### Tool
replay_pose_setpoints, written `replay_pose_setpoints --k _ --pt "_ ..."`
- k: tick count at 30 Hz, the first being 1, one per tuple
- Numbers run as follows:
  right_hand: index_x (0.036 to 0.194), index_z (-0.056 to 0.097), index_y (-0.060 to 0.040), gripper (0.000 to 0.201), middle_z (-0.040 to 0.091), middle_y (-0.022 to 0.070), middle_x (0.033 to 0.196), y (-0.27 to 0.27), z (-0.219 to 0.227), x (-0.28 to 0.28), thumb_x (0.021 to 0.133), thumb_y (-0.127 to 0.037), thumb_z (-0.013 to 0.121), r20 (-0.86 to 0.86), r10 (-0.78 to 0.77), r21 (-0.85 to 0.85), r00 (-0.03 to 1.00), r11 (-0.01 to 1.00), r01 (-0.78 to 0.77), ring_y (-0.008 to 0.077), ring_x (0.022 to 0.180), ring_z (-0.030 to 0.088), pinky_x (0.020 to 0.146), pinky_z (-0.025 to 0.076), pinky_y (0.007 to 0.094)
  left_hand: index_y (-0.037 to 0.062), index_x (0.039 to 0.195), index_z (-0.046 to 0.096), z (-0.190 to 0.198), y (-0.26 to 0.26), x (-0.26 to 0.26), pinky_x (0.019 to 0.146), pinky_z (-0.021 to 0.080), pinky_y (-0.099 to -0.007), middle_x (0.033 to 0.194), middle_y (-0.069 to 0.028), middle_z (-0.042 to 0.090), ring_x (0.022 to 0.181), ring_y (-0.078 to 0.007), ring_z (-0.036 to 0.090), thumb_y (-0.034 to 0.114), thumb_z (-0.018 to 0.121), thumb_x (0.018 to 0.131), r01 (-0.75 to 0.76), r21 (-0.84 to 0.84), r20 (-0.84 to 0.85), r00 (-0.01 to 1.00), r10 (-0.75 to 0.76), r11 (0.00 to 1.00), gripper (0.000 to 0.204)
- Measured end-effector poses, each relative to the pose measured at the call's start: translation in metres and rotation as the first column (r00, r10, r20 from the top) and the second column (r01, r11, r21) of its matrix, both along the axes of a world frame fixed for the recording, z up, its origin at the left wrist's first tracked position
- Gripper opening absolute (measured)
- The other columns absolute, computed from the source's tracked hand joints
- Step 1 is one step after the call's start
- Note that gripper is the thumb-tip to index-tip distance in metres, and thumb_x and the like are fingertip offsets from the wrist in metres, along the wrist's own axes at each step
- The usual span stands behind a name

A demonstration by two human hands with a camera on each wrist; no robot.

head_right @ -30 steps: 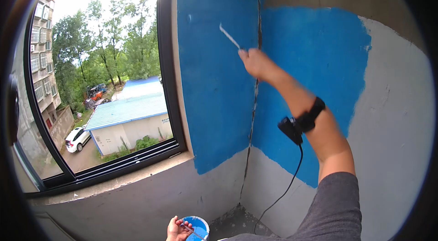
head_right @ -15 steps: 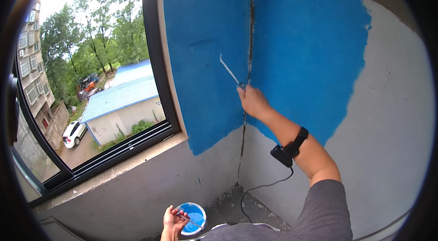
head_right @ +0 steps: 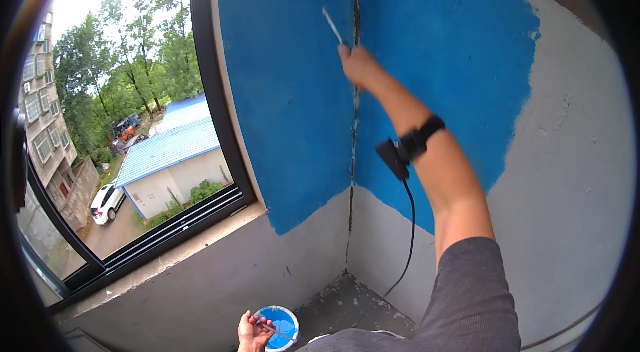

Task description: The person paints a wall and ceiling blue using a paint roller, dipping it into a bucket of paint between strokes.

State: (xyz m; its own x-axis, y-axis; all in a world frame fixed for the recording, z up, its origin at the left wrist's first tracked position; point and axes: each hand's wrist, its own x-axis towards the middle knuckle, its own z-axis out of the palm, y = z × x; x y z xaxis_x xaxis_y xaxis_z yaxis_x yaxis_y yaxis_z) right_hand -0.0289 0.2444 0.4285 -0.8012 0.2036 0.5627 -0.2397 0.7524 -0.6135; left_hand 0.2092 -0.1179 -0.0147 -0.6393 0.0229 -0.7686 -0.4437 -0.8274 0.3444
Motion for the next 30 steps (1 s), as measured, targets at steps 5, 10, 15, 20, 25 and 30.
replay_pose_setpoints --k 5,10,15,20,25,30 --pt "0.081 0.054 0.0052 0.043 0.055 0.0285 0.074 0.027 -0.16 0.036 0.089 -0.035 0.039 0.098 -0.085 0.242 0.992 0.968 0.059 0.0451 0.074 0.053 0.065 0.042 0.0473 0.0111 0.06 0.044 -0.003 0.001 -0.007 0.07 0.042 -0.0453 0.062 -0.0082 0.048 0.064 -0.0251 0.047 0.04 0.041 0.085 0.035 -0.032 0.013 0.999 -0.035 0.999 0.038" --pt "0.075 0.052 0.0063 0.05 0.055 0.0252 0.065 0.039 -0.096 0.012 0.09 -0.038 0.036 -0.082 -0.039 0.185 0.996 0.981 0.054 0.0405 0.059 0.055 0.055 0.044 0.0447 0.0115 0.061 0.043 0.004 0.009 -0.012 0.066 0.042 -0.0416 0.063 -0.0082 0.049 0.063 -0.0247 0.048 0.037 0.044 0.084 0.054 -0.023 -0.005 0.999 -0.054 0.998 0.035" --pt "0.075 0.047 0.0017 0.049 0.05 0.0129 0.056 0.026 -0.007 0.005 0.09 -0.043 0.032 0.123 -0.032 0.007 0.992 0.999 0.031 0.0253 0.038 0.047 0.034 0.038 0.0357 0.0111 0.062 0.045 0.013 0.021 -0.015 0.065 0.042 -0.0405 0.064 -0.0081 0.049 0.063 -0.0239 0.048 0.036 0.043 0.085 0.041 -0.023 -0.008 0.999 -0.041 0.999 0.034" --pt "0.08 0.051 0.0045 0.042 0.055 0.0282 0.073 0.026 -0.155 0.006 0.089 -0.035 0.04 -0.059 -0.085 0.158 0.995 0.983 0.093 0.045 0.073 0.053 0.064 0.042 0.0475 0.011 0.063 0.045 0.011 0.024 -0.015 0.065 0.042 -0.0402 0.064 -0.0082 0.049 0.063 -0.0236 0.048 0.036 0.044 0.085 0.026 -0.028 -0.02 0.999 -0.026 0.999 0.033" --pt "0.079 0.051 0.005 0.043 0.055 0.0278 0.072 0.029 -0.188 0.023 0.089 -0.035 0.039 0.021 -0.098 0.121 0.995 0.988 0.095 0.0458 0.072 0.053 0.064 0.041 0.0482 0.0111 0.064 0.042 0.001 0.023 -0.022 0.064 0.042 -0.0407 0.065 -0.0083 0.049 0.063 -0.024 0.047 0.037 0.044 0.084 0.06 0.0 -0.039 0.997 -0.06 0.998 0.033" --pt "0.077 0.054 0.0066 0.055 0.056 0.0197 0.058 0.029 -0.005 -0.006 0.091 -0.041 0.03 0.032 -0.099 0.006 0.995 0.995 0.099 0.0315 0.047 0.056 0.05 0.048 0.041 0.0064 0.068 0.049 0.001 0.033 -0.025 0.046 0.04 -0.0314 0.055 -0.0071 0.05 0.05 -0.0206 0.048 0.034 0.047 0.084 0.037 0.03 -0.107 0.994 -0.033 0.999 0.032"
